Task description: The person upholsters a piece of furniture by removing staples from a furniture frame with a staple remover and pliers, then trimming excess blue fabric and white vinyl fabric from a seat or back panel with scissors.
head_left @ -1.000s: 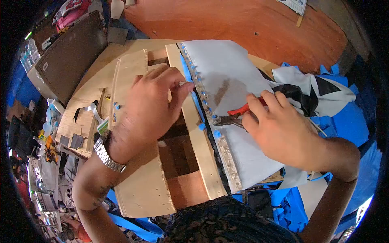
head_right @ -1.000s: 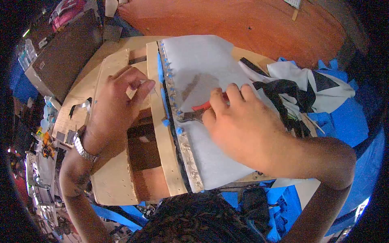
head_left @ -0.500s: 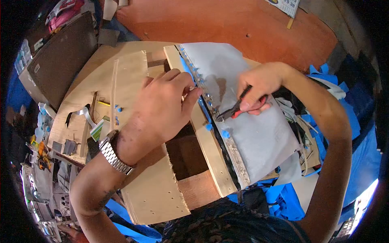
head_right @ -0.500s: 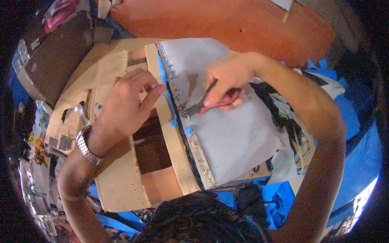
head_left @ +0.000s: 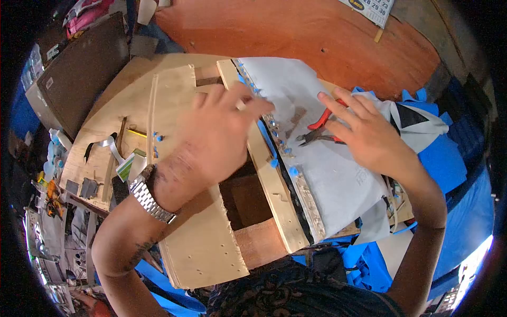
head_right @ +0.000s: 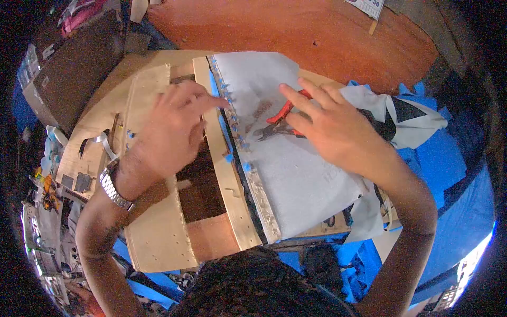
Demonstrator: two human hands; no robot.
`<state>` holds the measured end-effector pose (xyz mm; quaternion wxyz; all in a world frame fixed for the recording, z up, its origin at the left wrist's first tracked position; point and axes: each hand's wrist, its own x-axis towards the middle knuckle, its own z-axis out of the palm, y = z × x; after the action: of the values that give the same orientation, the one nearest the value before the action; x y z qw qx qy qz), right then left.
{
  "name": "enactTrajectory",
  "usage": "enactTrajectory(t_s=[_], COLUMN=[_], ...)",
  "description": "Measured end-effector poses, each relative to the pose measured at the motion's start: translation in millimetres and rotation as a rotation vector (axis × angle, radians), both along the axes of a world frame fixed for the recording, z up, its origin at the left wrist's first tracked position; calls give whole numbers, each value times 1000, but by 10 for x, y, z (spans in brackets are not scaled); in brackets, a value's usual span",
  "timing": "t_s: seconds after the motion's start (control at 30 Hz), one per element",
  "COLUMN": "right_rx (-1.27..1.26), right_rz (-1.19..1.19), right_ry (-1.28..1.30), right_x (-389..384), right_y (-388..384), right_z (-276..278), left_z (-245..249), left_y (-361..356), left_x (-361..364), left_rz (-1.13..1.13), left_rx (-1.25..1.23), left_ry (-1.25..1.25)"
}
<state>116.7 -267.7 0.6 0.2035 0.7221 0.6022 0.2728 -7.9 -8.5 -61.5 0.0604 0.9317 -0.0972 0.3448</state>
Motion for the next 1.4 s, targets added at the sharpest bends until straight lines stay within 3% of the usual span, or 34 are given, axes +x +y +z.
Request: enactTrajectory(t_s=[0.1, 0.4, 0.5, 0.6, 0.7, 0.8, 0.93, 1.07, 1.13, 1.23, 1.4], right_rx=[-3, -39, -197, -211, -536, -721, -966, -650, -53, -49, 82], right_rz=[-17, 81, -11, 66, 16, -317, -505, -259, 298, 315, 68], right_ry=[110, 89, 142, 483, 802, 1048, 1502, 1043, 633, 243, 70], right_x=[-9, -13, -32, 144, 560, 663, 1035, 664, 476, -97, 67], right_y=[81, 137, 171, 251, 584, 889, 1203, 773, 394, 56, 44], right_z=[-104, -82, -6, 68, 264, 377, 248, 437, 202, 264, 69], left_z=[-4, -20, -29, -9, -4, -37, -36, -9, -39, -10, 27], left_y=[-25, 7, 21, 9, 29, 65, 42, 101, 108, 75, 107], left_x=[-19, 2, 14, 33, 51, 66, 57, 79, 106, 97, 110], left_rz=[-163, -52, -47, -51, -48, -45, -35, -1, -64, -390, -234], left_rx=[-69, -129, -132, -152, -149, -128, -162, -160, -143, -225, -283], left_ry=[155, 176, 184, 197, 217, 180, 156, 88, 5, 121, 150])
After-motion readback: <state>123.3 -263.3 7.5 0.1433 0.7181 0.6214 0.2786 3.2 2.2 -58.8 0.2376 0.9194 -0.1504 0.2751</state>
